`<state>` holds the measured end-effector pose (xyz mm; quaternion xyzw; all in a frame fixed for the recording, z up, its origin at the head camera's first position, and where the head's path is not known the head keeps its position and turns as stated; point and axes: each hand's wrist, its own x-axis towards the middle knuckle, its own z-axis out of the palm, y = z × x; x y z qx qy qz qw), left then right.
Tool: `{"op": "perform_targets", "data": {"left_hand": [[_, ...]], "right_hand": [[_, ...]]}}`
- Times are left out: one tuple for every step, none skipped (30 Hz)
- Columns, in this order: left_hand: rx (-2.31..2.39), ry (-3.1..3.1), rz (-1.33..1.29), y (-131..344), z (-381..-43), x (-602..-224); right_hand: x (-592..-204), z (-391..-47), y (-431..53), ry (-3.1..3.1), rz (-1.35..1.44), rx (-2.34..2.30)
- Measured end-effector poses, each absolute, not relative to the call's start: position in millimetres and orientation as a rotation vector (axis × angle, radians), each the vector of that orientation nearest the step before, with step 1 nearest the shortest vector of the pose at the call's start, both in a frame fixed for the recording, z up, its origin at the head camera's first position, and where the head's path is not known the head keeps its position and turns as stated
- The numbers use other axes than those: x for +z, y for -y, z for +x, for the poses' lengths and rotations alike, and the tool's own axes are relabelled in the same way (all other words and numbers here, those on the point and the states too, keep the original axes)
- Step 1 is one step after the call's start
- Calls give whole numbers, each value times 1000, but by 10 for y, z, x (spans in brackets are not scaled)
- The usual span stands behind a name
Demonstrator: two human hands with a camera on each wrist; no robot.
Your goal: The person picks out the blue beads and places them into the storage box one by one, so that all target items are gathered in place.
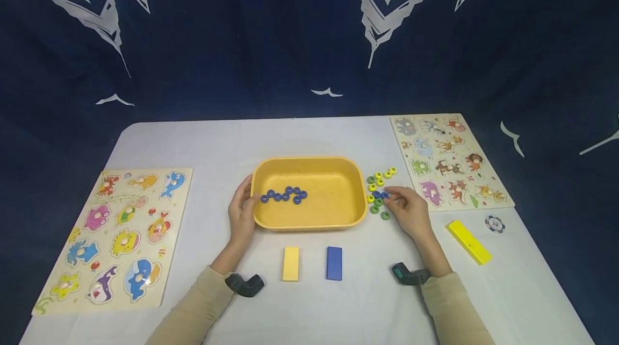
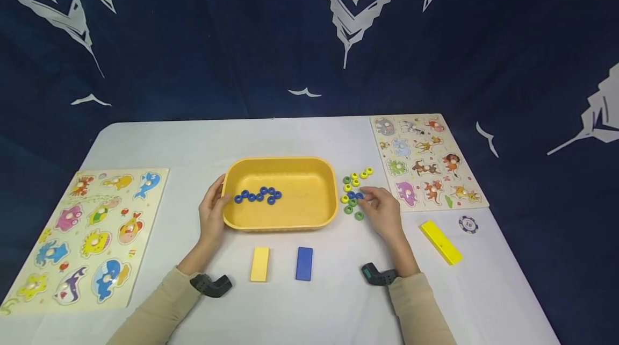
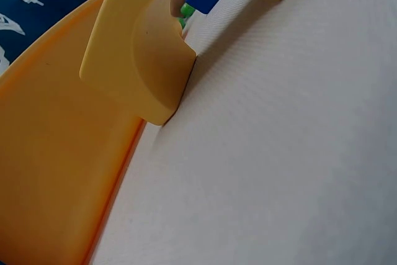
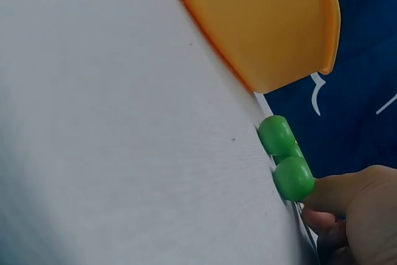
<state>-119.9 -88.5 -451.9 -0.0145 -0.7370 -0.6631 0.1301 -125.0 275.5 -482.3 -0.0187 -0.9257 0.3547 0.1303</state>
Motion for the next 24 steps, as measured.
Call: {"op": "perform_targets", "data": {"left_hand": [[-1925, 2141, -43, 889, -1202, -4519], [-1928, 2139, -42, 894, -1206, -4522], [-1929, 2136, -41, 896, -1209, -4524], [-1934, 2131, -42, 898, -1213, -4527], [-1941, 2125, -42, 900, -1217, -4531], [-1944, 2120, -39, 899, -1218, -4530], [-1948, 2118, -39, 900, -1221, -4533], [-1951, 2116, -37, 901, -1222, -4534], [-1950, 2115, -36, 903, -1221, -4531], [-1950, 2116, -35, 905, -1220, -4529], [-1948, 2115, -32, 907, -1219, -4526], [-1945, 2116, -31, 910, -1219, -4524], [-1946, 2115, -31, 913, -1221, -4524], [-1947, 2111, -31, 915, -1221, -4520], [-1948, 2109, -29, 917, -1222, -4521], [-1949, 2109, -26, 917, -1224, -4524], [-1953, 2108, -22, 917, -1225, -4526], [-1957, 2108, -18, 916, -1226, -4527], [-1960, 2110, -14, 914, -1225, -4529], [-1963, 2111, -10, 911, -1223, -4530], [-1964, 2116, -6, 909, -1222, -4533], [-1965, 2118, -6, 905, -1222, -4534], [-1966, 2120, -7, 901, -1221, -4532], [-1968, 2119, -12, 898, -1222, -4531]], "right_hand": [[-4810, -1255, -2750, 2696, -47, 1021], [-4795, -1257, -2745, 2697, -44, 1018], [-4775, -1258, -2740, 2694, -51, 1025], [-4751, -1260, -2736, 2686, -59, 1032], [-4721, -1262, -2729, 2675, -64, 1041], [-4685, -1265, -2720, 2661, -66, 1052], [-4638, -1272, -2708, 2644, -63, 1064], [-4582, -1284, -2685, 2623, -54, 1081], [-4517, -1299, -2654, 2606, -35, 1098], [-4442, -1318, -2612, 2593, -2, 1102], [-4360, -1340, -2559, 2586, 36, 1110], [-4277, -1366, -2497, 2586, 79, 1109], [-4197, -1397, -2429, 2589, 127, 1109], [-4120, -1427, -2349, 2601, 174, 1111], [-4059, -1462, -2270, 2619, 224, 1113], [-4010, -1500, -2190, 2641, 274, 1112], [-3978, -1538, -2110, 2668, 323, 1116], [-3958, -1577, -2031, 2696, 369, 1113], [-3953, -1616, -1953, 2726, 407, 1122], [-3957, -1653, -1878, 2758, 437, 1123], [-3971, -1689, -1807, 2790, 465, 1122], [-3991, -1725, -1743, 2821, 491, 1116], [-4018, -1758, -1682, 2852, 515, 1107], [-4047, -1790, -1628, 2880, 534, 1089]]}}
